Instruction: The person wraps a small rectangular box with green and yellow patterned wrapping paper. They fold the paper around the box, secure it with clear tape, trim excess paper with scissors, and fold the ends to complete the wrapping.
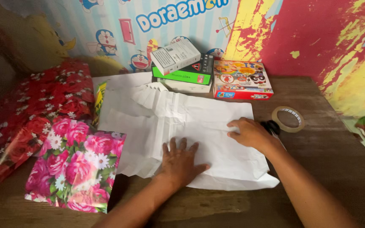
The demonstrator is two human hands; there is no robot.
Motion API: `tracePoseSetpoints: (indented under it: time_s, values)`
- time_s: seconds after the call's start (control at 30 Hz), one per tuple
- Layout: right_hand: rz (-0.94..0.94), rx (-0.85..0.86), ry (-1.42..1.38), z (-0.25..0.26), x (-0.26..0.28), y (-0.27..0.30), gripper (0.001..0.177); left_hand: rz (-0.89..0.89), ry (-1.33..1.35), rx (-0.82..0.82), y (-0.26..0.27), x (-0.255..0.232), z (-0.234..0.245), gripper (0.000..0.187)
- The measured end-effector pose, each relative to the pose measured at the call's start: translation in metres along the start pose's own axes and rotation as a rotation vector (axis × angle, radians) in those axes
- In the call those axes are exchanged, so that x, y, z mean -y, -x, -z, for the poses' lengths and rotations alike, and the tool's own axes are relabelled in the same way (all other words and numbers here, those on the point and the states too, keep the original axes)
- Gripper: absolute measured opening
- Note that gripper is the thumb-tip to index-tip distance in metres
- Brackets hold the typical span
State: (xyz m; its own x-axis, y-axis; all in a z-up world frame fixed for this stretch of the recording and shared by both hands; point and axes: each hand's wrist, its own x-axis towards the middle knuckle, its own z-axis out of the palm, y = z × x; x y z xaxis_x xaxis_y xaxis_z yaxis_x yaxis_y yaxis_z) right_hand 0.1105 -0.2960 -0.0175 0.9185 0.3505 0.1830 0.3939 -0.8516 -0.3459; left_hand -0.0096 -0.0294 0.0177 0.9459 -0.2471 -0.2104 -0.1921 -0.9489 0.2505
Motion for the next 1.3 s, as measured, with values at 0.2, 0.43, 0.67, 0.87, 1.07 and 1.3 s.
tracePoseSetpoints:
  time_s: [0.2,0.43,0.67,0.87,1.07,1.3]
  values:
    - [-0.196,-0.079,-0.415,-0.004,0.005,-0.092,0.044,-0.091,0.085,-0.101,-0.008,0.006,-0.003,0.083]
    - [-0.562,-0.216,-1.084,-0.006,0.028,-0.171,0.061,-0.251,0.406,-0.387,-0.061,0.046,-0.002,0.083]
    - [-0.648,-0.242,-1.432,-0.02,0.021,-0.194,0.055,0.233,1.45,-0.622,-0.188,0.108,0.07,0.097]
    - [-0.564,-0.2,-1.659,-0.025,0.023,-0.164,0.052,0.204,1.745,-0.726,-0.224,0.116,0.091,0.068]
    - [-0.459,-0.319,-1.745,-0.006,0.0,-0.128,0.049,0.068,1.88,-0.821,-0.221,0.088,0.093,0.054]
    - [-0.399,-0.823,-1.71,0.027,-0.055,-0.085,0.044,-0.062,1.848,-0.947,-0.225,0.031,0.073,0.055]
